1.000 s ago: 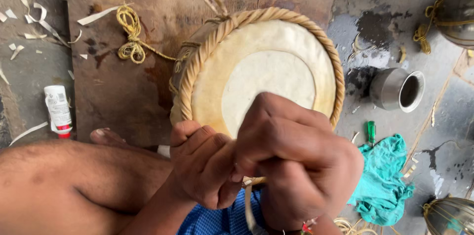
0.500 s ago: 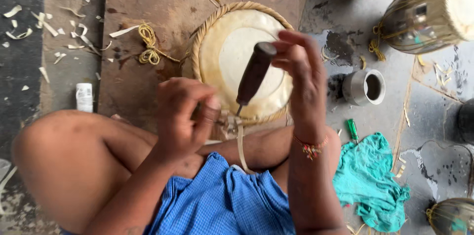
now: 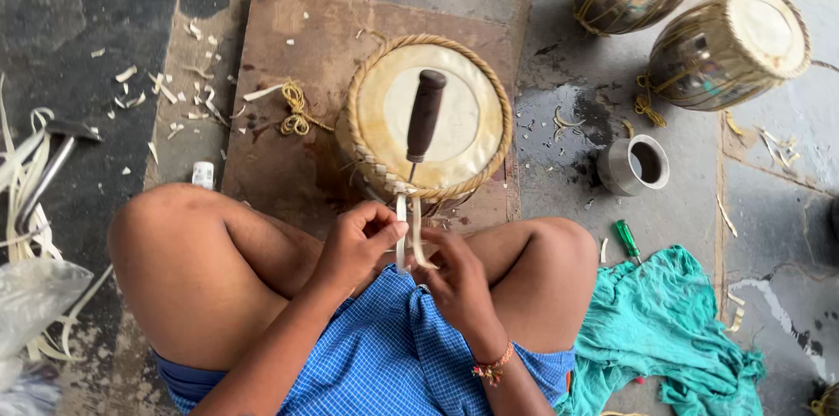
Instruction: The person repairs a drum by using a pointed tool to thread and pull leather straps through the frame, tightening the tension on the drumhead.
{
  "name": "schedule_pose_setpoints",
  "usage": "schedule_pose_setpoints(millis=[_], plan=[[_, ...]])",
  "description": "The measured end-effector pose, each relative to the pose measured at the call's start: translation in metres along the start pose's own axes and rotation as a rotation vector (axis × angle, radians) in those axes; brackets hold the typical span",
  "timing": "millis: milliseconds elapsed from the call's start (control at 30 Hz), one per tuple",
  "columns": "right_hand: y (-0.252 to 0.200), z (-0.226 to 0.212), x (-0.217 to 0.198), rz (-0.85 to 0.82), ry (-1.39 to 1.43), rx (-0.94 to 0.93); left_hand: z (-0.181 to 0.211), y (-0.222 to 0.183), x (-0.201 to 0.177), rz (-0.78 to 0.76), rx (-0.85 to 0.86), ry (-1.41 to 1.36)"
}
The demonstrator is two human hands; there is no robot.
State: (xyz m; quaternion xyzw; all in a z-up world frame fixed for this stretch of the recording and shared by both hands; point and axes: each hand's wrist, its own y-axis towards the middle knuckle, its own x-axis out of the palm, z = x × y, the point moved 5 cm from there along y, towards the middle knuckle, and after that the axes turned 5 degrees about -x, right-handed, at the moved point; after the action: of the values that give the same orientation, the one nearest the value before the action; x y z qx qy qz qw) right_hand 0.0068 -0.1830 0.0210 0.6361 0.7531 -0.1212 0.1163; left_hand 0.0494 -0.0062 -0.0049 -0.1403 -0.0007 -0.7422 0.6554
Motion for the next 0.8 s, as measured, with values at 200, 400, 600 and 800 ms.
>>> schedule_pose_setpoints(millis=[200,400,600,800], plan=[[0.001,-0.002,0.039,-0.265,0.155,0.134,-0.005,-0.005,0.0,-0.158,-0.211,-0.329],[-0.006,0.034,0.024,-0.281,0.739,0.423,0.001,0.005,-0.009,-0.174,-0.118,-0.499],[-0.002,0.044,0.001,-0.22,0.291,0.401,-0.013,0.005,-0.008,-0.246,-0.247,-0.562],[0.0,0.014,0.018,-0.171,0.054,0.081,-0.041,-0.01,0.003,-0.268,-0.355,-0.073]])
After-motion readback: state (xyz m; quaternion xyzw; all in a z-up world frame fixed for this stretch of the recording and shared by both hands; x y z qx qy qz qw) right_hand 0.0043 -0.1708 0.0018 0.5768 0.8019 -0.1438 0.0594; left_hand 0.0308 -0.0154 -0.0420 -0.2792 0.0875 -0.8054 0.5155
